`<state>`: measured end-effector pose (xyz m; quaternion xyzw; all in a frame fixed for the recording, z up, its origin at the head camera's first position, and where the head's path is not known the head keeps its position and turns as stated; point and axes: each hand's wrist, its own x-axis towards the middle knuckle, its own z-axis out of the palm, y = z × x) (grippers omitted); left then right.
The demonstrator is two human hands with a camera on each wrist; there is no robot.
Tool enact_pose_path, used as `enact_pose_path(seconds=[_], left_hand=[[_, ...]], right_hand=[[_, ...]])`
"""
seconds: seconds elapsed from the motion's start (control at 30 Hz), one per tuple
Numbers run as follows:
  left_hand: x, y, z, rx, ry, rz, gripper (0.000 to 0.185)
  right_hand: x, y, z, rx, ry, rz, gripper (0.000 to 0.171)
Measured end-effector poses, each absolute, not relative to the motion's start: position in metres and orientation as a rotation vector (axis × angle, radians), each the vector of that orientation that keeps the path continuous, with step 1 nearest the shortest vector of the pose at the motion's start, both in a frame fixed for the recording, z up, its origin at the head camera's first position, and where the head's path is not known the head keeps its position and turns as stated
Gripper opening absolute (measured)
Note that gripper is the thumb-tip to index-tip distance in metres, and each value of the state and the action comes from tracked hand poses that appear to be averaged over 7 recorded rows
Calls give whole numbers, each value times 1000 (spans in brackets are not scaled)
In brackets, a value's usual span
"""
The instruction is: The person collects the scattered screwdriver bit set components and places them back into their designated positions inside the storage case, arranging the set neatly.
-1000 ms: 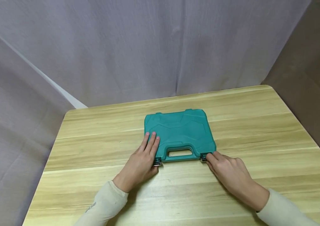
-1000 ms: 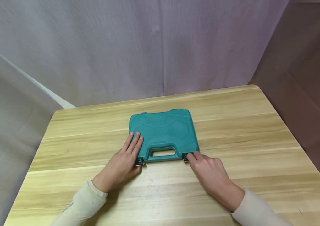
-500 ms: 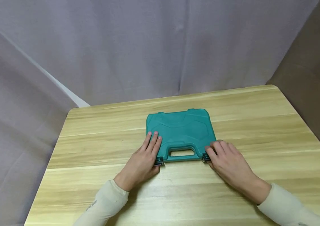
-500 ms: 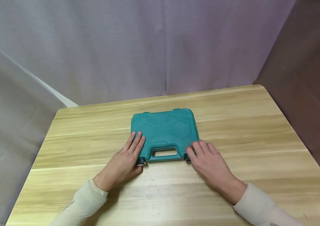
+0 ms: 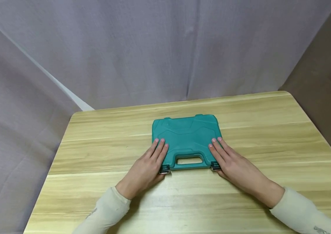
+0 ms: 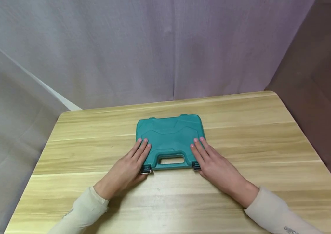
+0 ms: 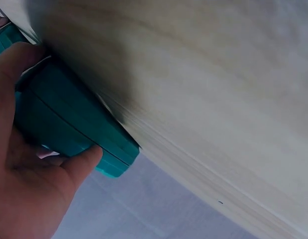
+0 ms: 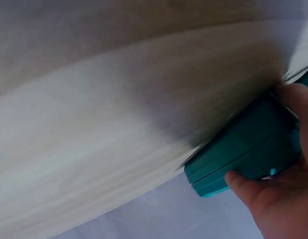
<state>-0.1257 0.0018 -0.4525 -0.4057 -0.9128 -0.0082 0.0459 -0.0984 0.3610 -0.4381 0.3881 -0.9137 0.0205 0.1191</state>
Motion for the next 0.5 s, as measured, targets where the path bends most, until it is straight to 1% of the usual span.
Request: enact_pose_path(seconds=[0.07,0.1,0.5], left_hand=[[-125,1,-452,-1240,-2782,-4,101],[-125,1,-452,-1240,-2781,1,101],[-125,1,-451,-1253,-2785,14,101]], right_hand=[[-98,360,-439,1134,-2627,19,79],[-97,359,-439,1129,-2615,13,80],[-96,356,-437,1088,-2569,80,74]])
